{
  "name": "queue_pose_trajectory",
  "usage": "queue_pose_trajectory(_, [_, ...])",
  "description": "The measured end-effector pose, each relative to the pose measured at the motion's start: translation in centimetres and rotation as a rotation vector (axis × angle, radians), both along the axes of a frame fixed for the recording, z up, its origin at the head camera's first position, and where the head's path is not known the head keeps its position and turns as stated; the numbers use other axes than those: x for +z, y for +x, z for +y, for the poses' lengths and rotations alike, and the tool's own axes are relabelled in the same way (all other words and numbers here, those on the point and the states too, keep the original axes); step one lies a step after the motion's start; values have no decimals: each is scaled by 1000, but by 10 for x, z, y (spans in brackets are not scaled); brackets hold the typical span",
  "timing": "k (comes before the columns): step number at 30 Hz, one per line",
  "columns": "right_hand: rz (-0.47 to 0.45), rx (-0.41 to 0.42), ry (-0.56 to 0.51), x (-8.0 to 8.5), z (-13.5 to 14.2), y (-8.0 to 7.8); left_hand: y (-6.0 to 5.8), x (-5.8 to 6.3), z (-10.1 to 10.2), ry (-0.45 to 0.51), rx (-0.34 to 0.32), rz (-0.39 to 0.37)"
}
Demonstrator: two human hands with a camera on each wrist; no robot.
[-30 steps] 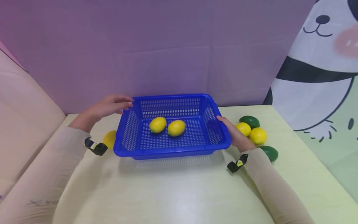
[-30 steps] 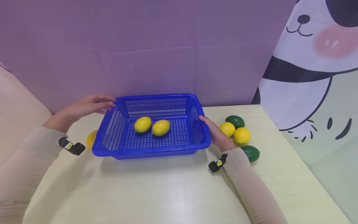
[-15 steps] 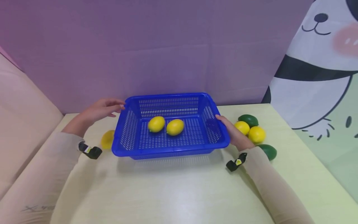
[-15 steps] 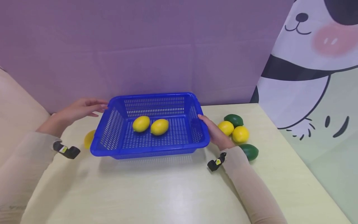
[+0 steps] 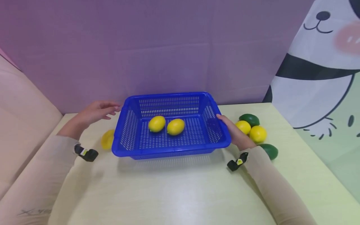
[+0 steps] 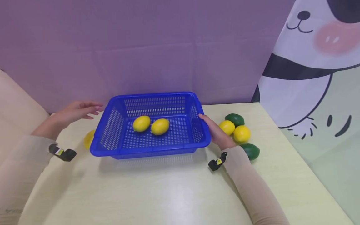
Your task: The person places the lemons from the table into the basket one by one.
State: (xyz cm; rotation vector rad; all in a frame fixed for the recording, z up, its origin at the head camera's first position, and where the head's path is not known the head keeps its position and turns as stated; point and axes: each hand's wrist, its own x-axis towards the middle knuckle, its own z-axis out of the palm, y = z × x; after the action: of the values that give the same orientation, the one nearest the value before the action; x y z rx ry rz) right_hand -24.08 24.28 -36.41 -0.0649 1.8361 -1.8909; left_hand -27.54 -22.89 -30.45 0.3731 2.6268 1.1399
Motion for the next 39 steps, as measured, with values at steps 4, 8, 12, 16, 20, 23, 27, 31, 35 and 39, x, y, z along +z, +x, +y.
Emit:
queue_pose_trajectory(4, [5,1,4,-1,1,-1,0,-4,-2,-8,0,4])
queue_pose_trajectory(8, [4,2,-8,-3,1,-1,0,-8,-6,-18,-1,3])
queue_pose_trajectory(12, [0,6,-31,-4,2,-1,0,-13,-10,-15,-7,-15])
queue_pose_trajectory(16, [-4,0,-39,-4,1,-1,1,-17,-14,-23,-5,-47])
queue_pose_trajectory(20, [3,0,-33,-4,1,-1,3,-21,-18,-27,-11,-46])
queue_pose_trajectory(23, [11,5,-32,-4,1,-1,4,-24,-21,-27,-18,-42])
queue_pose_trajectory(27, [18,7,-33,-3,1,-1,6,-28,-23,-41,-20,-46])
queue_pose_trajectory(31, [13,4,-28,-3,0,-2,5,-32,-24,-40,-24,-38])
queue_pose_trajectory(35, [12,-1,-16,-3,1,-2,5,-37,-26,-35,-27,-49])
queue_pose_trajectory(39, [15,13,-23,-4,1,-2,5,-43,-28,-51,-17,-71])
